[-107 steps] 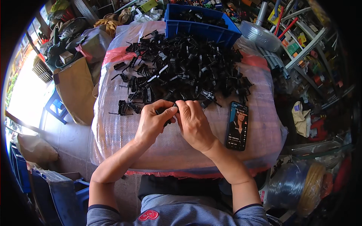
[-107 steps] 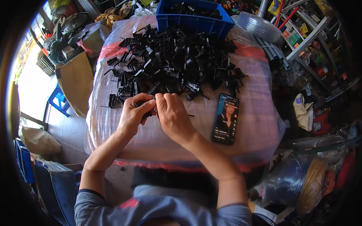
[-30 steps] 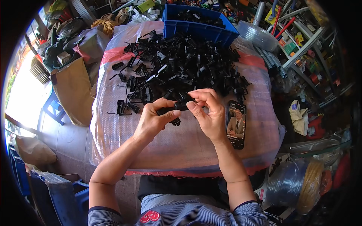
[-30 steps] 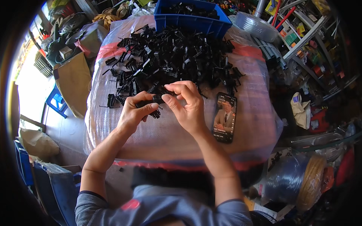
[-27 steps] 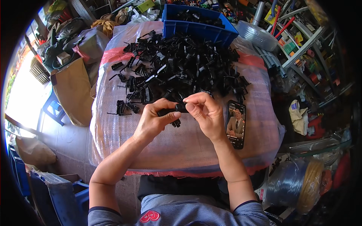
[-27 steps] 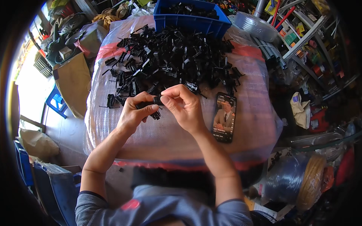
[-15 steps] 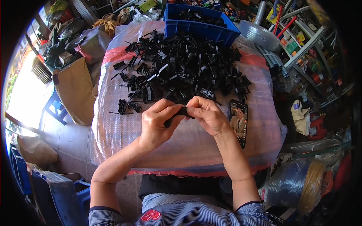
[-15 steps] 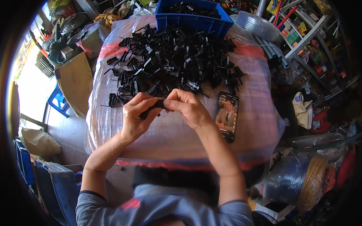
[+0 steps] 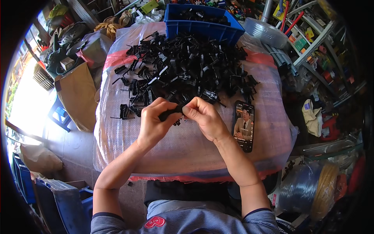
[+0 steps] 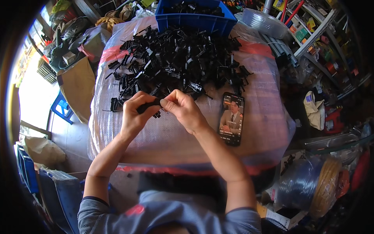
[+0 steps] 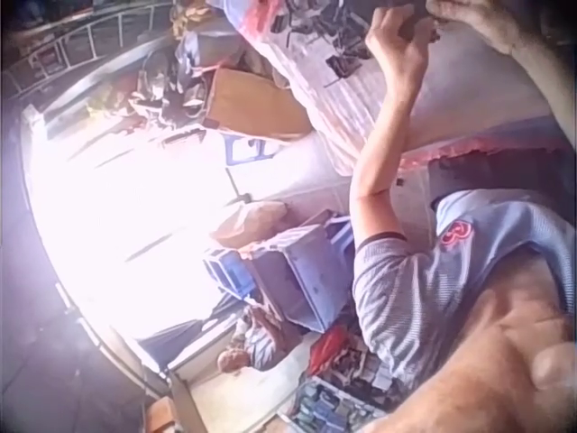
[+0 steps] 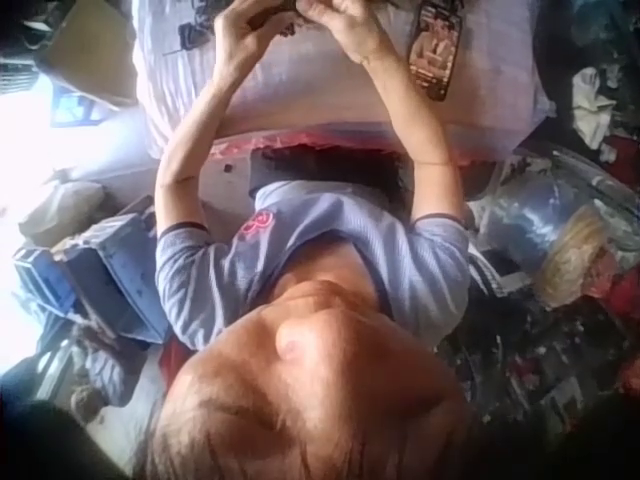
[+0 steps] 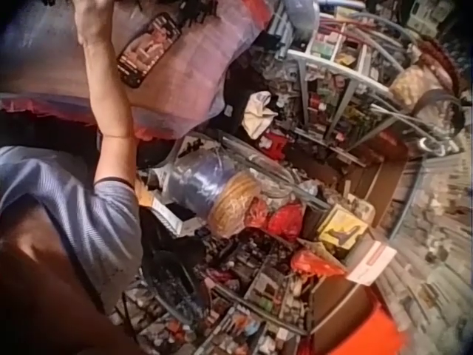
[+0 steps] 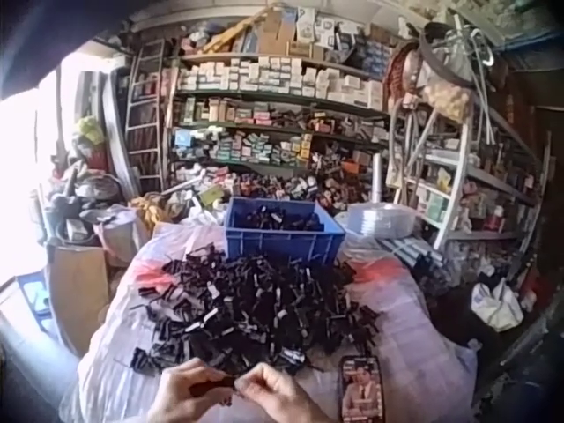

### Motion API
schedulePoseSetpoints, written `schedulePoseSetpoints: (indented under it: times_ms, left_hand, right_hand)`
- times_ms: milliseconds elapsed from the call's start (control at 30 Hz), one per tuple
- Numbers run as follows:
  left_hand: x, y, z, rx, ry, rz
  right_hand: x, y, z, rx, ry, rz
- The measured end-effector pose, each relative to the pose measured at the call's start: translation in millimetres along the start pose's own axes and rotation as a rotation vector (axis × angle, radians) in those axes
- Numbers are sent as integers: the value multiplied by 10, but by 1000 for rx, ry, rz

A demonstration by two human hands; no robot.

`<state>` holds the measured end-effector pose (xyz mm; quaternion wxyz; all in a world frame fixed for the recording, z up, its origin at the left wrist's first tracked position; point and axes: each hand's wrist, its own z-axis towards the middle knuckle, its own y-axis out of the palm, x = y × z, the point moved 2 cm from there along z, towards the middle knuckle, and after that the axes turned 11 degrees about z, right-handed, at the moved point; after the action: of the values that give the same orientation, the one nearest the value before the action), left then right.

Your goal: Manually assembling small black plastic housing components.

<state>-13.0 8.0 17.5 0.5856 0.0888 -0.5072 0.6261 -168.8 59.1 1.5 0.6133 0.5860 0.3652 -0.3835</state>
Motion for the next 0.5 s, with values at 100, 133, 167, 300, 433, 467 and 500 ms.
schedulePoseSetpoints:
  times_ms: [100,133,167,300,433,467,500]
  left_hand:
    - [-71,-94,78,-142,-550,-497]
    - [-193,-164,117,-194,-625,-614]
    - [-246,-176,118,-203,-654,-688]
    - [-297,-87,65,-381,-743,-737]
    - [-208,-48,29,-478,-786,-794]
    - [-215,-39,22,-477,-778,-789]
    - [-214,-31,14,-474,-770,-784]
  right_hand:
    - [-193,58,-49,-116,-48,-83]
    - [-275,97,-78,-195,-84,-97]
    - [-276,74,-84,-263,-187,-197]
    - [-390,146,-137,-193,-305,-810]
    - [-323,179,-111,-212,-650,-957]
    - [-295,180,-107,-215,-650,-956]
    - [-248,162,-96,-199,-623,-1023]
